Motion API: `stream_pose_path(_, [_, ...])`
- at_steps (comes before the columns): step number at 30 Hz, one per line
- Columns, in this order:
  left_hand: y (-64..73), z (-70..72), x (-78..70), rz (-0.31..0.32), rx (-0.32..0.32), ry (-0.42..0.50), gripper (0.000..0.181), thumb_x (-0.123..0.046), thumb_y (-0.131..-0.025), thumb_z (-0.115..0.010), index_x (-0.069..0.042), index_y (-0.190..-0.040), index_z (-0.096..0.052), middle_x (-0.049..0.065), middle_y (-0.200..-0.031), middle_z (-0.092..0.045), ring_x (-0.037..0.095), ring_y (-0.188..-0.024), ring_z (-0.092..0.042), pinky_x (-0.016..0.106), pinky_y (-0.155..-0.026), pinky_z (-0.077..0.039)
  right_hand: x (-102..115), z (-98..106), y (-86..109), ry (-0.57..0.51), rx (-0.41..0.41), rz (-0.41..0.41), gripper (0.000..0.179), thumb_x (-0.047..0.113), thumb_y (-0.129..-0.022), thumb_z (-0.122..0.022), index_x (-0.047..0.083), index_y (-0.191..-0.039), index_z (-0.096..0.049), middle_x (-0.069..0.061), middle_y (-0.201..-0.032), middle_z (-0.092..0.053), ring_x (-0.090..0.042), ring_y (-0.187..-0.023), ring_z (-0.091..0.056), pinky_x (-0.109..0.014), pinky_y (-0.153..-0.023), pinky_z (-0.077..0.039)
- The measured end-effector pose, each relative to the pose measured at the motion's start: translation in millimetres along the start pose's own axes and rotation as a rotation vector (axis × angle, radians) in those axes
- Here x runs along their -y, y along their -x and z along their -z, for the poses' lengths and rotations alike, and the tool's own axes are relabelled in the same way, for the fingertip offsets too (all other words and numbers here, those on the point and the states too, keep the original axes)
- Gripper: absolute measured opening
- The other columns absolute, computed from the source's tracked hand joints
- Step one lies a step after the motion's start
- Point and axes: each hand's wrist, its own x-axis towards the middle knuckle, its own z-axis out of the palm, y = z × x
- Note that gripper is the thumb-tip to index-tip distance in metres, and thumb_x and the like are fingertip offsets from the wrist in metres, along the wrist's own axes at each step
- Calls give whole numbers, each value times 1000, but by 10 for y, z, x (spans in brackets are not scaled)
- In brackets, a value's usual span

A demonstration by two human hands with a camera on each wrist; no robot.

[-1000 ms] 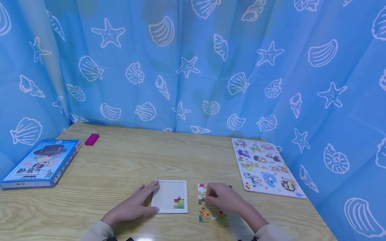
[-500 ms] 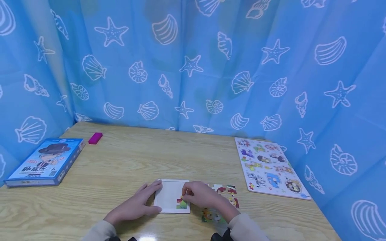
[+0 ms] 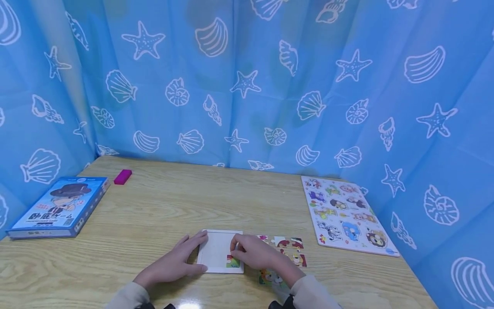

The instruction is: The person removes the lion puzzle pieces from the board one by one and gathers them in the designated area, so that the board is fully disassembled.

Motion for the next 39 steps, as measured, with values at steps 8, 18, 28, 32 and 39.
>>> stream_pose_path(8, [-1,9,-9,-5,9,8,77,-29,-85,-69,11,-140,-34,21,-150,-27,32,-140,-18,51,-113,-1,17,20,16,24,-14,41,6,17,-96,-57,12,-93,-58,4,-80,-49,-9,-70,-45,-24,-58,-39])
stream_pose_path(18, [0,7,-3,-6,18,24,77,-29,-85,-69,12,-141,-32,21,-151,-24,32,-141,-16,52,-112,0,56,51,32,-11,-9,77,6,11,-92,-62,13,-90,-57,7,-88,-54,-6,-72,-49,-22,-61,-44])
stream_pose_path(28, [-12,5,-21,-13,21,32,77,-28,-85,-69,11,-141,-32,21,-152,-23,31,-141,-16,51,-113,0,74,314,234,-85,-41,62,4,13,-95,-57,9,-95,-58,5,-83,-60,-14,-71,-55,-27,-60,-47])
stream_pose_path(32, [0,6,-30,-23,10,20,77,-28,-85,-69,11,-141,-32,22,-151,-24,32,-140,-18,51,-113,0,-47,525,450,-81,-72,59,5,10,-94,-59,6,-97,-58,3,-81,-59,-15,-69,-56,-26,-59,-48])
stream_pose_path(39, [10,-10,-10,-35,-7,4,76,-28,-84,-69,10,-141,-34,22,-150,-26,33,-139,-21,52,-113,-1,-419,769,905,-94,-50,24,6,10,-91,-63,5,-93,-60,2,-76,-61,-21,-63,-57,-27,-54,-48])
